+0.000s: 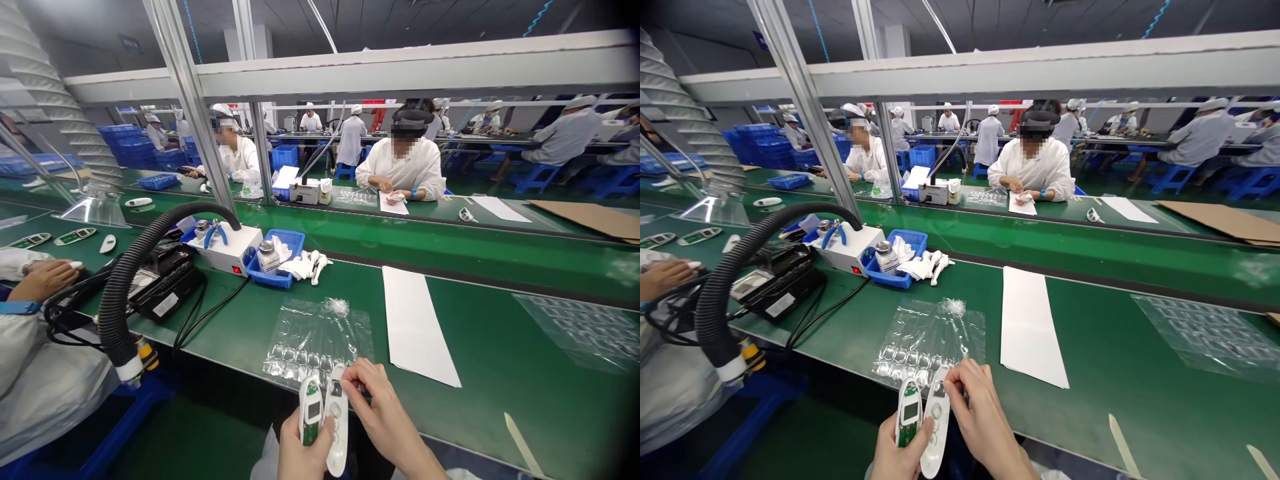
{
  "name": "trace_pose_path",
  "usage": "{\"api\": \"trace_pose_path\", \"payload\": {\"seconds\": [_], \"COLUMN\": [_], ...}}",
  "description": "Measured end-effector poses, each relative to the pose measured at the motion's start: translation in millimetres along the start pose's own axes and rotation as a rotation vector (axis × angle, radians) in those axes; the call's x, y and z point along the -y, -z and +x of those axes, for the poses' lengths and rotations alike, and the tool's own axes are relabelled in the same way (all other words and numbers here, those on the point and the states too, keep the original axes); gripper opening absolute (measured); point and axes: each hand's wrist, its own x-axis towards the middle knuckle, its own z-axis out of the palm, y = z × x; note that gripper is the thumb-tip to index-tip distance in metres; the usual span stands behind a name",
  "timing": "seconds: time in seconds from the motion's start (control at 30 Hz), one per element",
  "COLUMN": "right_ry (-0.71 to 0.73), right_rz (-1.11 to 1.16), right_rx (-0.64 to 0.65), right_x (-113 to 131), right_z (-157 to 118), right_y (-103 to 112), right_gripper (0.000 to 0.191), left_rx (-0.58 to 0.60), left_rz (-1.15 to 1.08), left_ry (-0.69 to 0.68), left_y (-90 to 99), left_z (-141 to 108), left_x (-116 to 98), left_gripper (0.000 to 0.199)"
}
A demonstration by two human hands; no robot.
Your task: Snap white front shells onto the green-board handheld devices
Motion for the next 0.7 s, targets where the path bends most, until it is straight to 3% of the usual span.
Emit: {"api": "trace_pose_path", "payload": {"seconds": [0.2,0.33,0.4,0.57,0.7], "right_ry": [-0.029,-0.095,-0.16,-0.245,-0.238], "right_rz": [-0.009,0.03,0.086,0.275,0.43], "right_rx": [-0.03,-0.083,-0.095,0.009,-0.077], "right_x": [0,2,5,12,23], "right_z": [0,-5,-8,-5,2], "right_y": [-5,-10,-12,-20,-44], "right_gripper": [0.027,0.016,0.014,0.023,0.028], "left_rx": [-0.007,0.004,-0.007,-0.072,-0.096], "left_rz": [-0.017,-0.016,-0.036,-0.024,-0.06], "left_ry": [0.036,0.049,0.035,-0.055,-0.051], "left_y": [0.9,2.7,3.6,11.3,27.6], "left_z": [-1,-1,-2,-3,-1], "left_x": [-5,-2,-2,-4,1], "left_gripper": [0.043,0.045,0.045,0.045,0.047]}}
